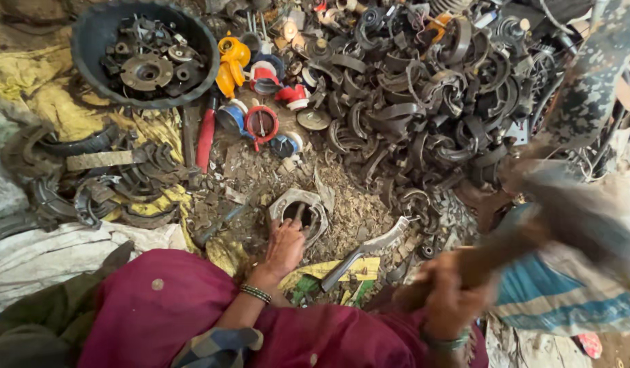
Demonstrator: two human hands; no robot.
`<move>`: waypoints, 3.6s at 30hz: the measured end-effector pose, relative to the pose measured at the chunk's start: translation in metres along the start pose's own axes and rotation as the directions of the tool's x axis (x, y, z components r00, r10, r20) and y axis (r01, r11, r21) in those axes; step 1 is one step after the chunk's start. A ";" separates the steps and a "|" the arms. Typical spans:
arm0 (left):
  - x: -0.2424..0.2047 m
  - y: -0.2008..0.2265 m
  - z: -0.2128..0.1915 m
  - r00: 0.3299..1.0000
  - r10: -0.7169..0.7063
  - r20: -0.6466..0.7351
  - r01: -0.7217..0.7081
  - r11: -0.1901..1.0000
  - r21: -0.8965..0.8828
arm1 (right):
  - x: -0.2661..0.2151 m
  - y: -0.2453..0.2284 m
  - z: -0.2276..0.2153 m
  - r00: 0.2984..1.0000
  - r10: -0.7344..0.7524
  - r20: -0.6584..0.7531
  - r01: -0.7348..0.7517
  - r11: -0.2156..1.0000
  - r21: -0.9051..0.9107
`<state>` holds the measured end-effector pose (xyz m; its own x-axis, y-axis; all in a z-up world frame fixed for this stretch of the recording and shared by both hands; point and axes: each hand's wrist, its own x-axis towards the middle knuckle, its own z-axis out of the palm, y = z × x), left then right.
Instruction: The person sits on the floor and uses a hammer to repeatedly strike a metal part placed on a metal block. They pick up curved metal pieces from a pile, position them on the block, and strike them to break them into smaller pieces.
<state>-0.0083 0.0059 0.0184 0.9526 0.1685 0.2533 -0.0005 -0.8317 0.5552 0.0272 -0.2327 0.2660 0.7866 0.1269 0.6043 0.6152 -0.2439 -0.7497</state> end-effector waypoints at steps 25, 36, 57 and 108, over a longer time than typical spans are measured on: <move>0.004 0.003 0.013 0.998 0.030 -0.056 -0.026 0.997 0.069 | -0.012 0.052 -0.003 0.998 -0.010 -0.066 0.012 0.999 0.034; -0.006 0.002 -0.007 1.000 0.013 0.011 -0.013 0.996 0.090 | -0.097 0.088 0.028 0.623 0.755 0.205 -0.595 0.628 -0.502; -0.003 -0.015 0.035 0.992 0.081 -0.095 -0.076 0.996 0.051 | -0.103 0.081 0.021 0.633 0.728 0.264 -0.575 0.670 -0.468; -0.001 0.000 0.022 0.996 0.025 -0.087 -0.041 0.980 -0.193 | 0.011 -0.012 0.006 0.995 -0.061 -0.078 0.078 0.969 0.233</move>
<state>-0.0024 -0.0060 0.0008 0.9223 0.1932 0.3348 -0.0984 -0.7202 0.6868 0.0285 -0.2222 0.2801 0.7409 0.0663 0.6684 0.6700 -0.0027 -0.7424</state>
